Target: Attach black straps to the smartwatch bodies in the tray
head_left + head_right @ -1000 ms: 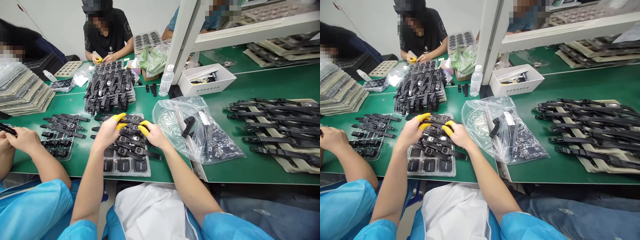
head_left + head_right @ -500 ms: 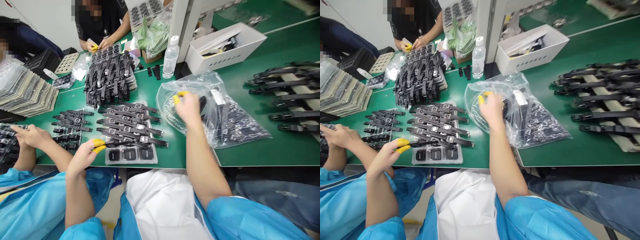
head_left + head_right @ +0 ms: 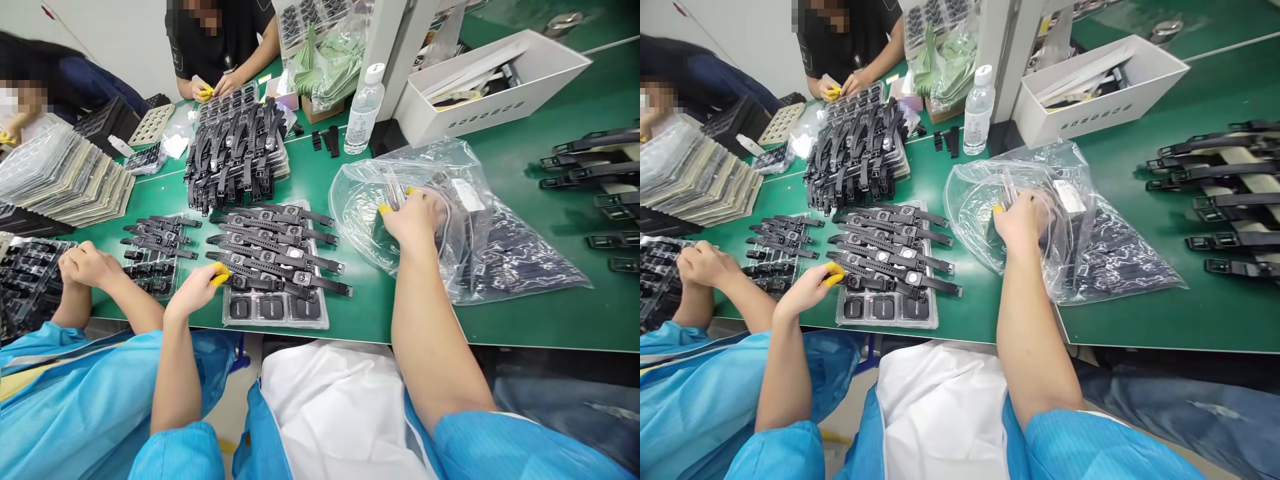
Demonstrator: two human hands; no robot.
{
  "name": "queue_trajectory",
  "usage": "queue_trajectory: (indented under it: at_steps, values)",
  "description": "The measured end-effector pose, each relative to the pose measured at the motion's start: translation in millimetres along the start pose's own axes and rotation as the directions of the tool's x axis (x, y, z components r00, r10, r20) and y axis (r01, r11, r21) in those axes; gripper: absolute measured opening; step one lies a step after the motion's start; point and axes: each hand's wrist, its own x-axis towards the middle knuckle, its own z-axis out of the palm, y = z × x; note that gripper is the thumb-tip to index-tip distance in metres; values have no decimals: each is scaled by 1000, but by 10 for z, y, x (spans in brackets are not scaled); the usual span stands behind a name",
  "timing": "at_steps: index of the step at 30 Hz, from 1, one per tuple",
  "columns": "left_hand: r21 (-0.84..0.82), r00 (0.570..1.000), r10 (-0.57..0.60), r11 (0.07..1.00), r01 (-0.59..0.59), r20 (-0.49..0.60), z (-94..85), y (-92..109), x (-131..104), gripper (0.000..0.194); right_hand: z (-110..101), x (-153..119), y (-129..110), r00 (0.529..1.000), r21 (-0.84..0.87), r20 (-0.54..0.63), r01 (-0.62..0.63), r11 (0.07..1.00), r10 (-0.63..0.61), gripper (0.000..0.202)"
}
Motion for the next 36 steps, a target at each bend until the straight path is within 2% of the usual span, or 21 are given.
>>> queue_trajectory:
  at_steps: [2, 3, 5, 7, 9, 10, 13, 15, 17, 19, 21, 23, 25, 28, 32, 36]
  values:
    - [56, 999, 24, 998, -22, -35, 5, -26, 37, 20, 6, -26, -69, 997, -8, -9, -75, 997, 75, 52]
    - [91, 998, 32, 995, -27, -54, 12, -42, 42, 19, 16, -34, -98, 997, 4, -11, -71, 998, 71, 52]
    - [165, 992, 37, 986, -16, -124, 37, -54, 22, 17, 49, -41, -142, 1000, 43, -16, 18, 999, -17, 51]
    - [211, 966, 43, 977, 12, -255, 78, 5, -32, 15, 94, -44, -173, 992, 90, -16, 128, 988, -127, 51]
    - [194, 924, 82, 981, -9, -374, 140, 181, -103, 14, 137, -53, -209, 973, 153, 12, 225, 962, -229, 50]
    - [165, 908, 118, 985, -55, -402, 182, 315, -140, 14, 153, -62, -231, 960, 196, 46, 261, 945, -275, 50]
    - [80, 907, 274, 962, -263, -318, 360, 826, -236, 13, 164, -103, -307, 909, 321, 174, 311, 895, -379, 51]
    - [149, 886, 385, 922, -357, -257, 519, 1165, -283, 16, 126, -133, -344, 891, 338, 196, 331, 881, -410, 50]
    - [295, 871, 444, 878, -377, -211, 692, 1429, -315, 20, 50, -156, -355, 907, 275, 168, 333, 902, -386, 48]
    - [432, 880, 448, 833, -345, -160, 844, 1602, -332, 21, -49, -172, -343, 936, 160, 171, 283, 946, -309, 47]
    - [519, 904, 412, 801, -300, -113, 941, 1707, -329, 18, -144, -187, -325, 945, 28, 245, 218, 976, -218, 46]
    - [564, 930, 360, 785, -255, -80, 966, 1785, -302, 17, -215, -208, -323, 922, -81, 354, 197, 977, -156, 44]
    - [584, 952, 302, 782, -216, -52, 932, 1863, -253, 19, -253, -234, -346, 894, -146, 428, 212, 966, -131, 40]
    - [584, 972, 233, 787, -196, 12, 844, 1977, -174, 19, -270, -260, -410, 886, -191, 450, 221, 956, -114, 26]
    - [556, 976, 216, 807, -199, 36, 821, 2023, -125, 17, -286, -253, -483, 903, -107, 412, 179, 978, -120, 19]
    - [557, 969, 248, 804, -209, 4, 908, 1910, -107, 17, -300, -265, -545, 926, 107, 320, 177, 978, -203, 22]
